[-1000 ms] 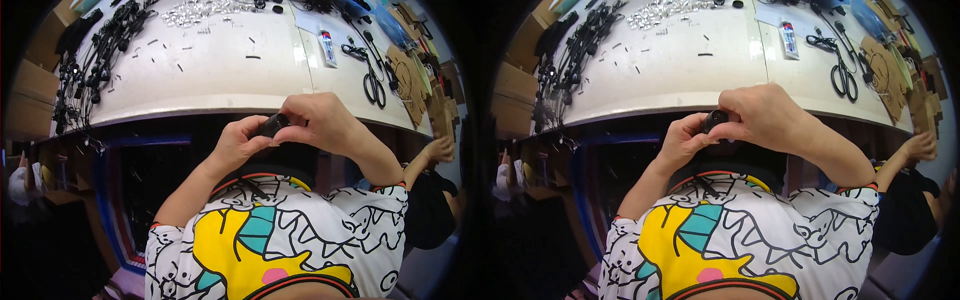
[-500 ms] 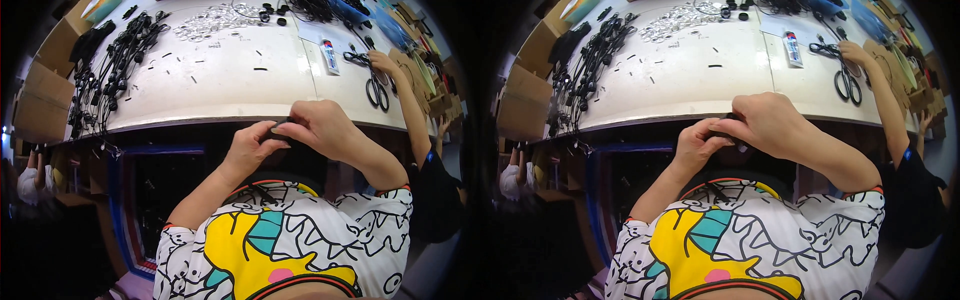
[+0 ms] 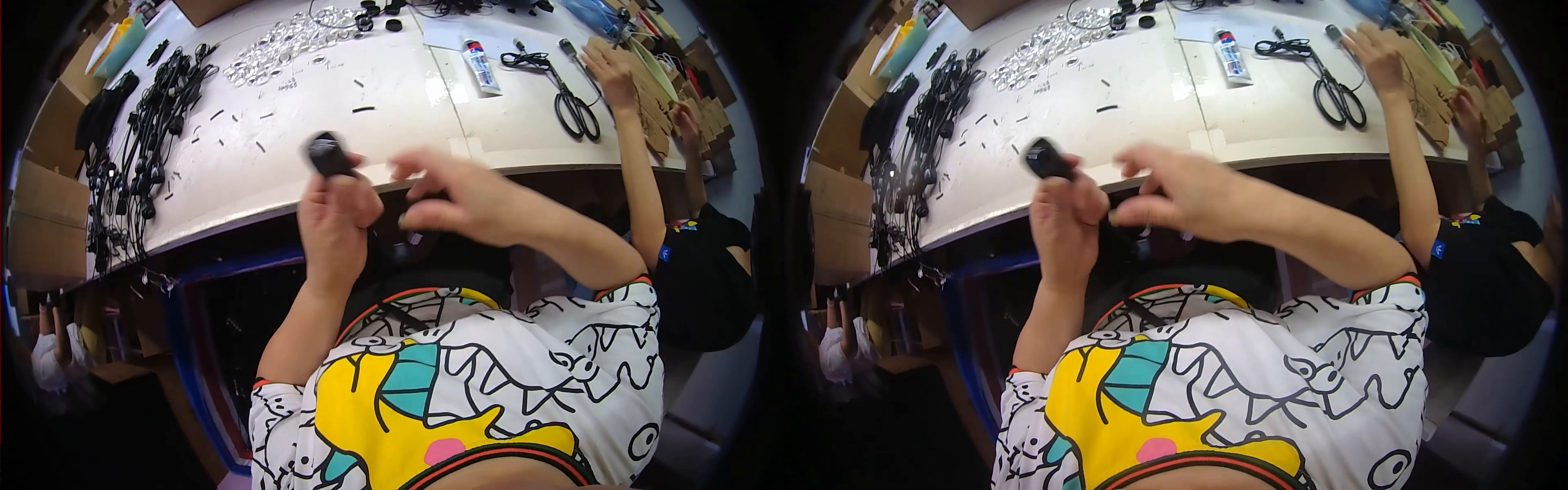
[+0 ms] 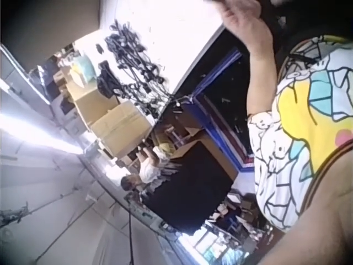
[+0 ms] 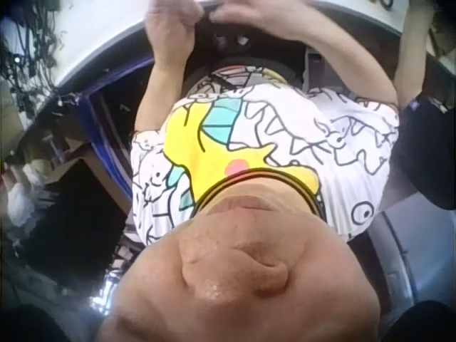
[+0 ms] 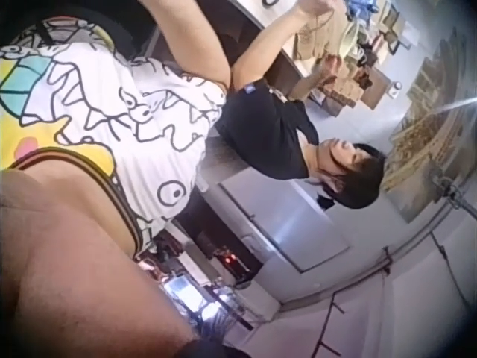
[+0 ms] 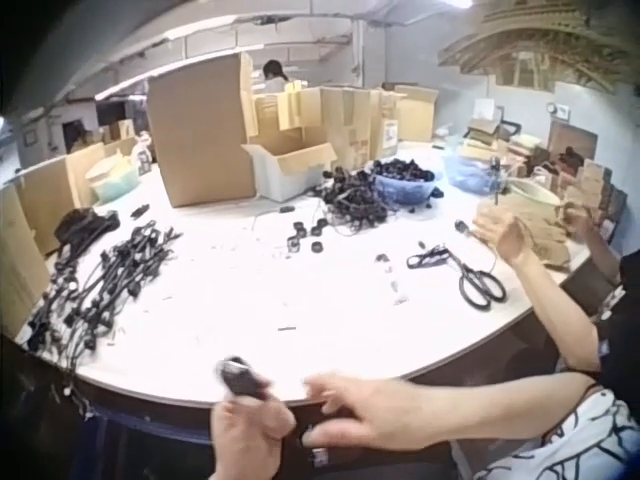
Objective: The person assembles electronic parts by applying glue from a tube to a wire connector, then inserting the connector into an electronic housing component.
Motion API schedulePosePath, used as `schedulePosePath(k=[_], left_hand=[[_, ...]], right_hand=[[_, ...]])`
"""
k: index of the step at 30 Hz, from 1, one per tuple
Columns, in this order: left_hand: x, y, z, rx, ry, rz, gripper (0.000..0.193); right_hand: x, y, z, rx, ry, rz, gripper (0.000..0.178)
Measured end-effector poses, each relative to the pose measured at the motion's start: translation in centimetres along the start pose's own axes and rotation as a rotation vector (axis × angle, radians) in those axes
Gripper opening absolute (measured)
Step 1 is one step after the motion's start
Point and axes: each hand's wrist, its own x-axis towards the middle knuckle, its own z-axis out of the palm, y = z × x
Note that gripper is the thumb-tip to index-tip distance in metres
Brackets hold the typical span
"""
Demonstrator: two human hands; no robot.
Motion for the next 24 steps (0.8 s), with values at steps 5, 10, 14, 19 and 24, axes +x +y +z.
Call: schedulePosePath(k=[5, 10, 14, 19, 24], left_hand=[[3.0, 1.1, 2.0, -0.233, 0.017, 0.015, 0.048], [9.9, 0.4, -1.0, 0.116, -0.209, 0.116, 0.068], [13.9, -1.4, -3.5, 1.806, -0.391, 0.287, 0.050], [14.7, -2.2, -3.1, 2.035, -0.536, 0.248, 0.047], [13.4, -0.5, -5.9, 1.877, -0.590, 0.332, 0.037]], right_hand=[[-1.6, 2.2, 1.9, 0.207, -0.196, 0.070, 0.024], [-2.6, 0.3, -3.1, 0.496, 0.163, 0.015, 0.021], [-0.7, -2.0, -9.9, 0.480, 0.459, -0.179, 0.025], [-1.4, -7.5, -20.0, 0.264, 0.810, -0.339, 0.013], [5.6, -7.1, -21.3, 0.109, 1.019, -0.377, 0.012]])
